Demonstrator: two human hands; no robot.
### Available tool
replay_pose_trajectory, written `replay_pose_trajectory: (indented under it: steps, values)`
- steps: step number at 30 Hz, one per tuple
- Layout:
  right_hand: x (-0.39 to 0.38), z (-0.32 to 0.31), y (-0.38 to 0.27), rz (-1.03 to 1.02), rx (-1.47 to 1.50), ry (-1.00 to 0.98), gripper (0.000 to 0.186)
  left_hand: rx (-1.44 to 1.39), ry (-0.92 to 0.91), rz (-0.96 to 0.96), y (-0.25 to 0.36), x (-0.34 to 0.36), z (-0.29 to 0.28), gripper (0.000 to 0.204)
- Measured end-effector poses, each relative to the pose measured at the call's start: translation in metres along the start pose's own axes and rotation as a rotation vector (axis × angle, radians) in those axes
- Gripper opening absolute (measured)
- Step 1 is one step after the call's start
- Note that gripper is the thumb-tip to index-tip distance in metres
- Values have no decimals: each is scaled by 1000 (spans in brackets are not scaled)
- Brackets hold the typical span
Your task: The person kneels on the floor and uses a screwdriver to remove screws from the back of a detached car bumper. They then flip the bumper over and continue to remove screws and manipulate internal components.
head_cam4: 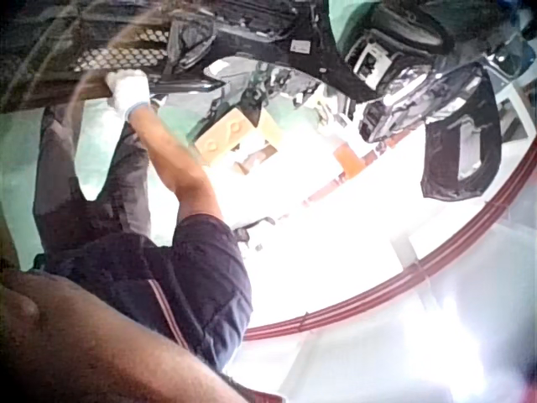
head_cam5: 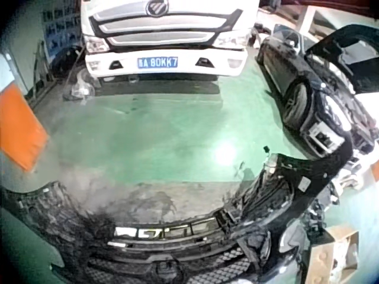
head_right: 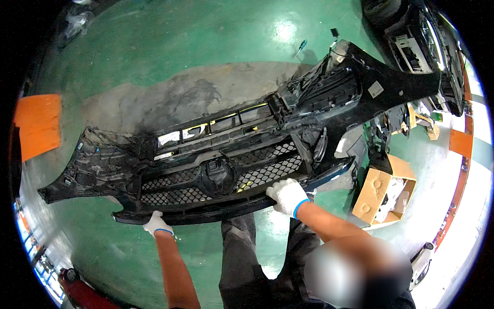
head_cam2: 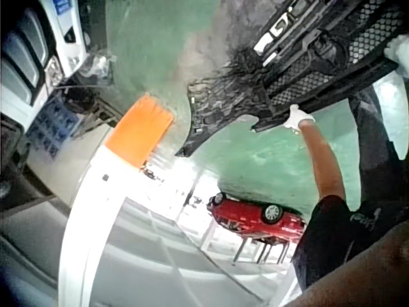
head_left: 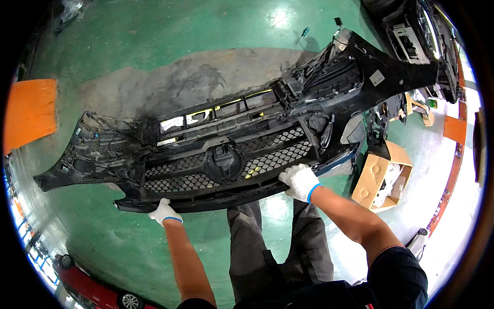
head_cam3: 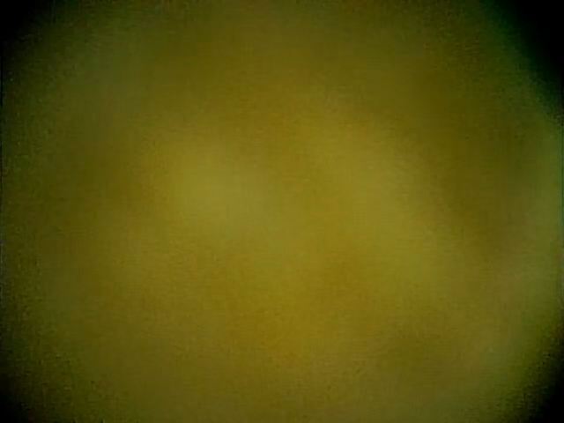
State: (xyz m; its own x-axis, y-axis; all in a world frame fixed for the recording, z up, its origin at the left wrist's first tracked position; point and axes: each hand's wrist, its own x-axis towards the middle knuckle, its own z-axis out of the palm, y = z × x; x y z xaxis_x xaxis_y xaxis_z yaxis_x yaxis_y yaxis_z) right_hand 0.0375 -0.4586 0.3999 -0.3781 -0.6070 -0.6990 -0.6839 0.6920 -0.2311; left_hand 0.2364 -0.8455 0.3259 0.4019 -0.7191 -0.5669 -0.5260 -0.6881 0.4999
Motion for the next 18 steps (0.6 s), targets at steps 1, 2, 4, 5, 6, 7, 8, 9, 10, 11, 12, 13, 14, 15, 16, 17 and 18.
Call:
replay_pose_trajectory:
  steps: [1, 2, 4, 5, 6, 7, 8, 9, 10, 11, 12, 13, 14, 15, 16, 17, 18]
  values:
    - [-2, 6, 8, 11, 5, 2, 34, 23, 12, 16, 1, -12, 5, 93]
    - [-3, 14, 11, 21, 10, 2, 35, 46, 26, 30, 0, -18, 4, 94]
    - [-3, 24, 21, 48, 17, -9, 39, 123, 77, 40, -1, -26, 10, 99]
    - [-4, 27, 24, 49, 20, -13, 40, 93, 64, 81, -2, -27, 9, 99]
    - [-4, 30, 28, 50, 22, -18, 40, 62, 51, 122, -3, -29, 10, 99]
    - [-3, 33, 33, 51, 23, -23, 40, 32, 37, 162, -4, -32, 11, 99]
    - [-2, 36, 39, 34, 27, -18, 42, -41, 31, 209, 0, -44, 14, 94]
    - [-2, 38, 46, 18, 42, -17, 43, -64, 22, 256, 4, -50, 19, 92]
    - [1, 40, 55, 16, 60, -24, 42, -86, 12, 303, 8, -56, 25, 90]
    - [1, 44, 62, 7, 83, -36, 41, -101, 10, 350, 9, -66, 26, 88]
    - [1, 54, 65, 9, 115, -9, 38, -91, 10, 366, 19, -81, 29, 85]
    - [2, 64, 69, 4, 128, 15, 35, -79, 7, 381, 29, -96, 36, 83]
    - [6, 65, 67, -7, 133, -7, 33, -13, 48, 365, 36, -99, 37, 82]
    - [11, 62, 64, -24, 137, -28, 32, -94, 24, 354, 28, -80, 36, 83]
    - [17, 62, 63, -34, 176, -35, 30, -88, 7, 364, 27, -68, 40, 85]
    - [24, 67, 62, -46, 190, -72, 28, -84, -10, 376, 26, -56, 44, 88]
    - [31, 70, 58, -51, 209, -107, 28, -19, 16, 399, 17, -30, 45, 88]
